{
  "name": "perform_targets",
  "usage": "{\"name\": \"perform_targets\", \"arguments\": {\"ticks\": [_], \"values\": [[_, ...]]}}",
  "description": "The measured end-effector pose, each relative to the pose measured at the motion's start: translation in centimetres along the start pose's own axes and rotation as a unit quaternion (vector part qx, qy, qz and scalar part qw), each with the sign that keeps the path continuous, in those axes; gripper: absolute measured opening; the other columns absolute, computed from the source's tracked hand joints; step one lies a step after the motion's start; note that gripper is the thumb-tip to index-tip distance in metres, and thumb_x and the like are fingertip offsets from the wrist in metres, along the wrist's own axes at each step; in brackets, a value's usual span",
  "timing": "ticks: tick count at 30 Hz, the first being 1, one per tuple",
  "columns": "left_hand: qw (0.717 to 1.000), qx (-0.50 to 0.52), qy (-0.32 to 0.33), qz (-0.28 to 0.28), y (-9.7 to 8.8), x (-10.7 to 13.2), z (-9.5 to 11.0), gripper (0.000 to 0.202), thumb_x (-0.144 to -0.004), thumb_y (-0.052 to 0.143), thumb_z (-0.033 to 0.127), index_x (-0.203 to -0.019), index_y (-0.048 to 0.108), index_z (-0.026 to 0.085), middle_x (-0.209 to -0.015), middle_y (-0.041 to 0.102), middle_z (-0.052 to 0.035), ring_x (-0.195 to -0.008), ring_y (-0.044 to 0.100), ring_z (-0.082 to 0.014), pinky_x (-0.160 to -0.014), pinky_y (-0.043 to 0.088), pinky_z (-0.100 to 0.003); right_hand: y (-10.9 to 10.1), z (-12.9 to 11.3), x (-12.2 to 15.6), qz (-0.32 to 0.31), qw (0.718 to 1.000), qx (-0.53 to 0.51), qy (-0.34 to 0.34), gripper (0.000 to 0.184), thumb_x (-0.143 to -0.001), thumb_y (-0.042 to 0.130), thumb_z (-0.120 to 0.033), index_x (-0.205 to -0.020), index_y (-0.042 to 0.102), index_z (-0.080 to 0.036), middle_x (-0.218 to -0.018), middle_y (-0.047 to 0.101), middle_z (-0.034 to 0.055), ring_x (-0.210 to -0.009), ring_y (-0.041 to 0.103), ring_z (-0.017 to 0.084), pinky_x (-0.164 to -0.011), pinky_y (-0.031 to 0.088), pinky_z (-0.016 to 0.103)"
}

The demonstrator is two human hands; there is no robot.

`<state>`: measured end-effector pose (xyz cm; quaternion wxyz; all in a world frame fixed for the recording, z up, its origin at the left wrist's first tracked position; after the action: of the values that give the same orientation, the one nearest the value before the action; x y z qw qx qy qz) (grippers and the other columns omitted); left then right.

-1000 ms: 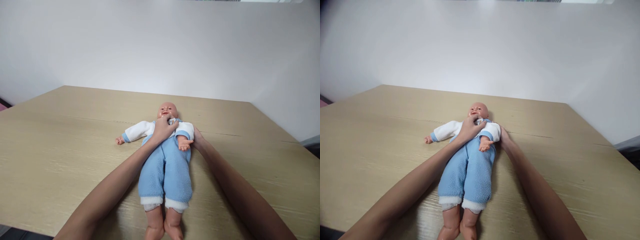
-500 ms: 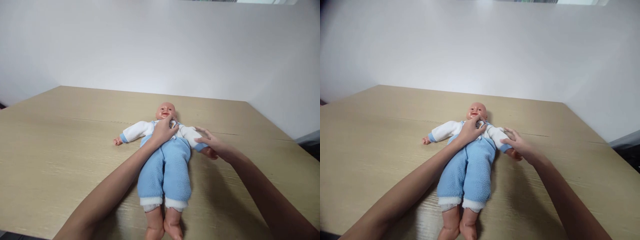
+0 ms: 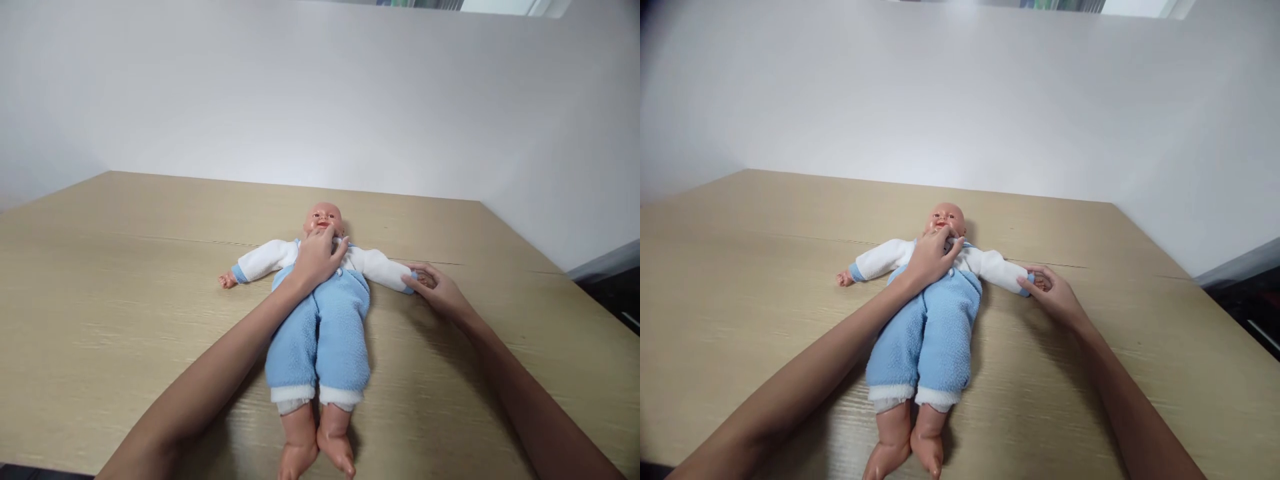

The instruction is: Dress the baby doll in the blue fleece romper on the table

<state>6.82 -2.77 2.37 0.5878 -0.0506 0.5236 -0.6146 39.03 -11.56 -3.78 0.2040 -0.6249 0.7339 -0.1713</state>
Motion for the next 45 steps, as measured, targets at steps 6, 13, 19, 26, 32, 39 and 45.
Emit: {"name": "perform_targets", "arguments": {"ticks": [6,13,19,26,32,39,45], "values": [[0.997,-0.05,-0.002,0.064,-3.1,1.1,0.2,0.027,-0.109,0.052,0.046,-0.114,0.063,0.023,-0.12,0.071,-0.0134,-0.115,0.06,-0.0332,-0.105,0.04,-0.05,0.7,-2.9,1.6,0.15,0.945,0.227,-0.179,0.05,-0.098,0.064,-0.062,-0.127,0.074,-0.023,-0.129,0.072,0.016,-0.121,0.066,0.039,-0.111,0.048,0.064],[0.988,0.081,-0.07,0.114,-5.0,5.9,-4.2,0.021,-0.11,0.05,0.04,-0.115,0.061,0.023,-0.114,0.068,-0.0101,-0.106,0.061,-0.027,-0.098,0.048,-0.043,7.6,-8.6,3.5,-0.03,0.981,-0.041,-0.186,0.038,-0.108,0.056,-0.053,-0.135,0.062,-0.026,-0.13,0.069,0.0117,-0.108,0.071,0.028,-0.09,0.06,0.041],[0.985,0.122,-0.122,0.006,-5.6,10.7,-8.8,0.028,-0.111,0.038,0.043,-0.109,0.058,0.024,-0.106,0.068,-0.0071,-0.101,0.061,-0.0262,-0.097,0.047,-0.042,10.5,-8.5,1.1,-0.112,0.983,-0.043,-0.139,0.044,-0.107,0.052,-0.064,-0.097,0.065,-0.023,-0.101,0.073,0.0055,-0.102,0.065,0.028,-0.104,0.049,0.042],[0.96,0.213,-0.165,-0.076,-5.4,11.2,-10.4,0.031,-0.105,0.042,0.05,-0.108,0.059,0.024,-0.103,0.064,-0.0033,-0.101,0.058,-0.0256,-0.096,0.046,-0.038,11.7,-7.1,0.5,-0.122,0.98,-0.109,-0.113,0.051,-0.099,0.057,-0.072,-0.086,0.063,-0.023,-0.089,0.071,0.0033,-0.09,0.064,0.027,-0.094,0.054,0.041],[0.934,0.303,-0.177,-0.072,-5.6,10.2,-10.4,0.034,-0.1,0.054,0.055,-0.095,0.065,0.023,-0.097,0.064,-0.0024,-0.096,0.058,-0.0245,-0.089,0.046,-0.034,11.5,-6.2,0.3,-0.052,0.983,-0.157,-0.082,0.046,-0.099,0.057,-0.071,-0.093,0.05,-0.027,-0.075,0.05,-0.0026,-0.064,0.048,0.019,-0.059,0.042,0.031],[0.953,0.248,-0.173,0.008,-5.5,10.3,-10.1,0.029,-0.104,0.055,0.051,-0.106,0.061,0.022,-0.103,0.066,-0.0022,-0.094,0.059,-0.0201,-0.089,0.048,-0.032,9.9,-6.2,2.3,0.048,0.967,0.129,-0.216,0.025,-0.107,0.056,-0.043,-0.12,0.063,-0.023,-0.107,0.067,0.0098,-0.099,0.064,0.029,-0.093,0.052,0.043],[0.972,0.154,-0.158,0.078,-6.6,10.1,-8.5,0.023,-0.107,0.052,0.041,-0.12,0.058,0.022,-0.115,0.068,-0.0078,-0.1,0.063,-0.0216,-0.093,0.051,-0.036,5.3,-4.2,3.0,0.147,0.909,0.283,-0.269,0.04,-0.1,0.064,-0.041,-0.135,0.061,-0.021,-0.133,0.065,0.0169,-0.125,0.058,0.038,-0.112,0.043,0.055]]}}
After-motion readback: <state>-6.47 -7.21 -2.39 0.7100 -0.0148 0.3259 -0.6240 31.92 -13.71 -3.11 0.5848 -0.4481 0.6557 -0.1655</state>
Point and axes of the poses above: each hand's wrist, its own x-axis away from the middle knuckle, its own y-axis out of the palm, z = x × y, the point moved 3 cm from there along -x, towards the middle knuckle
